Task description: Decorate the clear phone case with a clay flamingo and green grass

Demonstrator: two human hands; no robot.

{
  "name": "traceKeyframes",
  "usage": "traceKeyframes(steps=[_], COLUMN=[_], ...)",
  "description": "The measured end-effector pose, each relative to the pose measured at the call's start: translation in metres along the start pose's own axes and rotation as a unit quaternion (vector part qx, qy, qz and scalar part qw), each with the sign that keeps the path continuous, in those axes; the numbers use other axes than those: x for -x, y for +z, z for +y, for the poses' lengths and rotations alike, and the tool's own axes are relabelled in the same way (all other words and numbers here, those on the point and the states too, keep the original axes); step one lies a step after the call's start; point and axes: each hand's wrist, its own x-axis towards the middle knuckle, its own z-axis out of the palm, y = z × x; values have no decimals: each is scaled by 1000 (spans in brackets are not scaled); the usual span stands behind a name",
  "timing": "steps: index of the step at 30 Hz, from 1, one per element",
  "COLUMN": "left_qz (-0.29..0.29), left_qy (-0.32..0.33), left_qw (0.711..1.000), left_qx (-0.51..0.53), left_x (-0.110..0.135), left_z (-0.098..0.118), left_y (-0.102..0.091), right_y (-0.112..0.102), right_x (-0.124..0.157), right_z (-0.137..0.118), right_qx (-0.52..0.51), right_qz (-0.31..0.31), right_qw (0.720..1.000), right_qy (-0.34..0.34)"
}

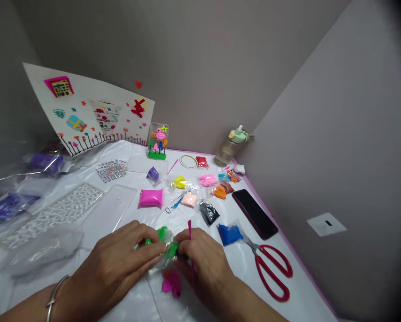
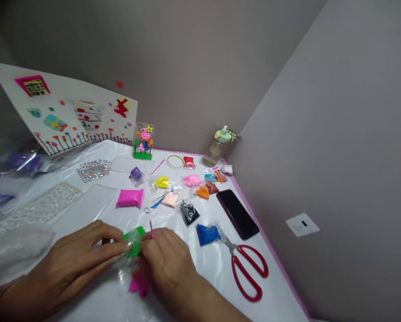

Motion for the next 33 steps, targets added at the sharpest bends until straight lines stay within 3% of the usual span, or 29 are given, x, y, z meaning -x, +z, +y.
traceKeyframes(steps=[2,6,10,13,19,21,27,33], left_qz=[-7,-31,-1,22,-3,-7,-96,-130], left_qy=[-3,-86,-135,-201,-294,-299,-284,-296], left_qw=[1000,993,981,964,921,916,898,883], left_qx=[-4,71,138,171,256,269,322,341], left_x=[1,2,4,4,1,0,2,2], left_z=[0,5,6,5,9,10,6,9], left_y=[-1,-2,-1,-2,-2,0,5,6], right_y=[0,-2,-3,-3,-3,-4,-4,-4], right_x=[1,-1,-3,-4,-5,-5,-4,-5], right_z=[0,-3,-4,-3,-4,-4,-3,-3], right_qx=[0,18,29,39,40,43,45,44], right_qz=[3,9,14,20,3,-9,-18,-32], right_qw=[1000,1000,999,999,998,997,996,996], right_qy=[19,3,-24,-30,-57,-63,-69,-75])
